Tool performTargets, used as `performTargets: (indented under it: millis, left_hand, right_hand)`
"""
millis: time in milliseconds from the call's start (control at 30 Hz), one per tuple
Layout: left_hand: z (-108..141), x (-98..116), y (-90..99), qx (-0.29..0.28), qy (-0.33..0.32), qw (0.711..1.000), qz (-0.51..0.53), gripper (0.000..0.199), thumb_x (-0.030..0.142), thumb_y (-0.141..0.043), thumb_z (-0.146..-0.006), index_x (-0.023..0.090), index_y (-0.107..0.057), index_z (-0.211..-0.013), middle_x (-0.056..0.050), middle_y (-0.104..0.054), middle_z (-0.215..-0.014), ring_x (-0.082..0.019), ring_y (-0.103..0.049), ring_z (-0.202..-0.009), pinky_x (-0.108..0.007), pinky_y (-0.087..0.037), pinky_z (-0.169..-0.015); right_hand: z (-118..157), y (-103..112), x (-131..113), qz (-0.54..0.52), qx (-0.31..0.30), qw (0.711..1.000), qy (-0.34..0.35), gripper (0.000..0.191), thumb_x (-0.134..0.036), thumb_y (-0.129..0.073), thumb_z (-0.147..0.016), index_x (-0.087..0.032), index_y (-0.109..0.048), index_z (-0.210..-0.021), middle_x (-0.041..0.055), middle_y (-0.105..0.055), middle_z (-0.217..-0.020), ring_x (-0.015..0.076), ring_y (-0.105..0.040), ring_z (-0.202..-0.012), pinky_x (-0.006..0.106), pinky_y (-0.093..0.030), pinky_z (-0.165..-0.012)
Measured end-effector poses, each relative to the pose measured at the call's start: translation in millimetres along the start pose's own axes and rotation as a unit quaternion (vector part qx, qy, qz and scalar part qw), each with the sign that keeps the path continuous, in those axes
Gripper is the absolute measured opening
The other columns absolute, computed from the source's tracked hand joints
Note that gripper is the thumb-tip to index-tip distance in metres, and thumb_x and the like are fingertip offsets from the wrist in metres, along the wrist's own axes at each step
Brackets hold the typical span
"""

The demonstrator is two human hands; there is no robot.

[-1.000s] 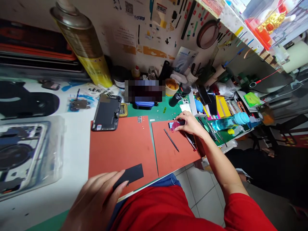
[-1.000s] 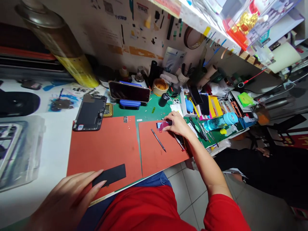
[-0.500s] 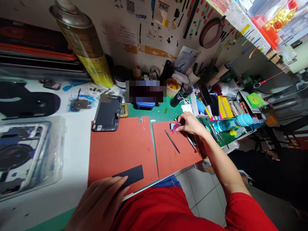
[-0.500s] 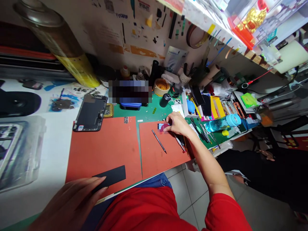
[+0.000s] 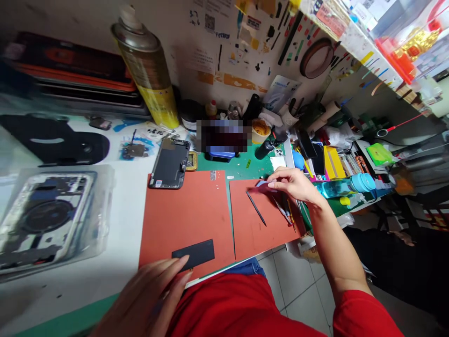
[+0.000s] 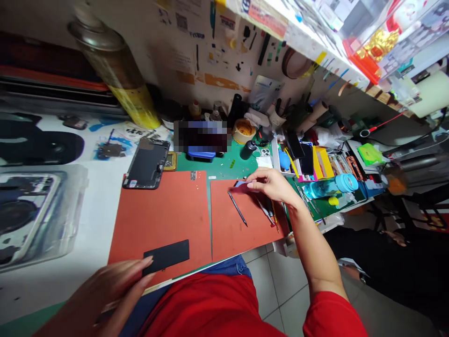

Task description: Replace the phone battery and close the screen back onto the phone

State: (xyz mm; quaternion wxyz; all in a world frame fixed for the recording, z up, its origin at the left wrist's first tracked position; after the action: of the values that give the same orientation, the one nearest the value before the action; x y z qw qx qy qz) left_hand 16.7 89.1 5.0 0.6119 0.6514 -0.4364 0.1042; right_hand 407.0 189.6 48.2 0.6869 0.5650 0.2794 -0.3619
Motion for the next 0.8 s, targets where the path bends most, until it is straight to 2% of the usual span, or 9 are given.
performTargets:
  millis: [67,133,200,300,367,500,633,733,800]
  left_hand:
    - [-9,-7,6.8,0.043,0.118,0.991,0.05,0.031,0.057,-0.06,-0.105,0.035,-0.077,-0.12,0.0,-0.086,-0.113,-0.024,-0.084,-0.097,-0.035,-0.069,-0.089]
    - [-23,0,-8.4,0.002,0.186,0.966,0.182,0.039,0.062,-0.062,-0.103,0.031,-0.078,-0.121,-0.003,-0.087,-0.113,-0.025,-0.085,-0.103,-0.036,-0.07,-0.092]
    - [-35,7,-30.8,-0.041,0.262,0.9,0.347,0.05,0.065,-0.063,-0.103,0.024,-0.077,-0.128,-0.011,-0.085,-0.122,-0.028,-0.084,-0.11,-0.041,-0.07,-0.099]
    - [-47,16,-52.2,-0.036,0.319,0.793,0.518,0.053,0.062,-0.08,-0.093,0.018,-0.076,-0.122,-0.014,-0.084,-0.126,-0.031,-0.084,-0.109,-0.044,-0.071,-0.097]
    - [-48,14,-58.8,-0.016,0.341,0.757,0.557,0.043,0.057,-0.083,-0.092,0.017,-0.076,-0.108,-0.013,-0.084,-0.123,-0.03,-0.084,-0.106,-0.043,-0.072,-0.092]
    - [-41,8,-58.9,0.015,0.363,0.734,0.574,0.041,0.054,-0.086,-0.09,0.017,-0.072,-0.097,-0.011,-0.085,-0.112,-0.028,-0.084,-0.101,-0.04,-0.072,-0.085]
    - [-40,4,-51.8,0.038,0.38,0.714,0.587,0.047,0.057,-0.09,-0.084,0.017,-0.069,-0.095,-0.012,-0.085,-0.112,-0.03,-0.084,-0.102,-0.041,-0.071,-0.086]
    - [-43,-1,-47.3,0.055,0.402,0.701,0.586,0.05,0.057,-0.094,-0.077,0.017,-0.068,-0.095,-0.013,-0.086,-0.109,-0.031,-0.085,-0.099,-0.04,-0.071,-0.083]
    - [-46,-5,-45.5,0.06,0.41,0.698,0.583,0.051,0.055,-0.095,-0.075,0.017,-0.068,-0.096,-0.014,-0.086,-0.107,-0.031,-0.085,-0.096,-0.039,-0.07,-0.08]
  right_hand:
    - [16,-17,-17,-0.056,0.019,0.998,-0.001,0.032,-0.054,-0.082,-0.09,-0.024,-0.085,-0.1,0.0048,-0.08,-0.097,0.0209,-0.072,-0.084,0.04,-0.058,-0.08]
    - [33,-47,-24,-0.189,0.04,0.981,-0.034,0.034,-0.054,-0.09,-0.084,-0.025,-0.085,-0.101,0.0033,-0.08,-0.09,0.0202,-0.072,-0.079,0.038,-0.059,-0.075]
    - [50,-95,-27,-0.312,0.001,0.946,-0.093,0.037,-0.048,-0.101,-0.073,-0.025,-0.086,-0.098,0.0012,-0.078,-0.083,0.0181,-0.071,-0.075,0.036,-0.06,-0.074]
    - [65,-145,-41,-0.377,-0.029,0.918,-0.119,0.043,-0.042,-0.107,-0.064,-0.025,-0.087,-0.098,0.0,-0.077,-0.08,0.0156,-0.069,-0.071,0.034,-0.06,-0.073]
    - [70,-157,-47,-0.375,-0.019,0.919,-0.119,0.044,-0.044,-0.107,-0.063,-0.024,-0.086,-0.096,0.0008,-0.077,-0.079,0.0166,-0.07,-0.071,0.034,-0.061,-0.071]
    - [74,-158,-53,-0.297,0.038,0.949,-0.096,0.03,-0.05,-0.099,-0.077,-0.025,-0.085,-0.085,0.0039,-0.079,-0.078,0.02,-0.07,-0.068,0.036,-0.062,-0.067]
    - [80,-142,-86,-0.144,0.108,0.98,0.085,0.007,-0.033,-0.085,-0.096,-0.029,-0.085,-0.091,0.0068,-0.084,-0.094,0.0246,-0.078,-0.083,0.041,-0.065,-0.078]
    - [98,-136,-125,-0.01,0.142,0.942,0.304,0.016,-0.013,-0.076,-0.1,-0.026,-0.083,-0.105,0.0088,-0.084,-0.101,0.0241,-0.076,-0.091,0.041,-0.064,-0.081]
    - [110,-139,-136,0.052,0.14,0.906,0.397,0.023,-0.005,-0.074,-0.099,-0.023,-0.081,-0.112,0.01,-0.084,-0.102,0.0236,-0.074,-0.091,0.041,-0.063,-0.079]
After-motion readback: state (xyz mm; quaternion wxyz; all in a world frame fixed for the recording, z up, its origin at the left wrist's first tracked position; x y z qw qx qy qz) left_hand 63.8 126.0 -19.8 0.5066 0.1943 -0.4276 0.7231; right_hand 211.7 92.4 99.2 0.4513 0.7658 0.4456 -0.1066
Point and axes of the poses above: each hand's wrist, its own z-axis away from the middle knuckle, its own y-axis out of the back of the hand, x = y × z, the point moved 10 cm from there along -z, towards the middle knuckle
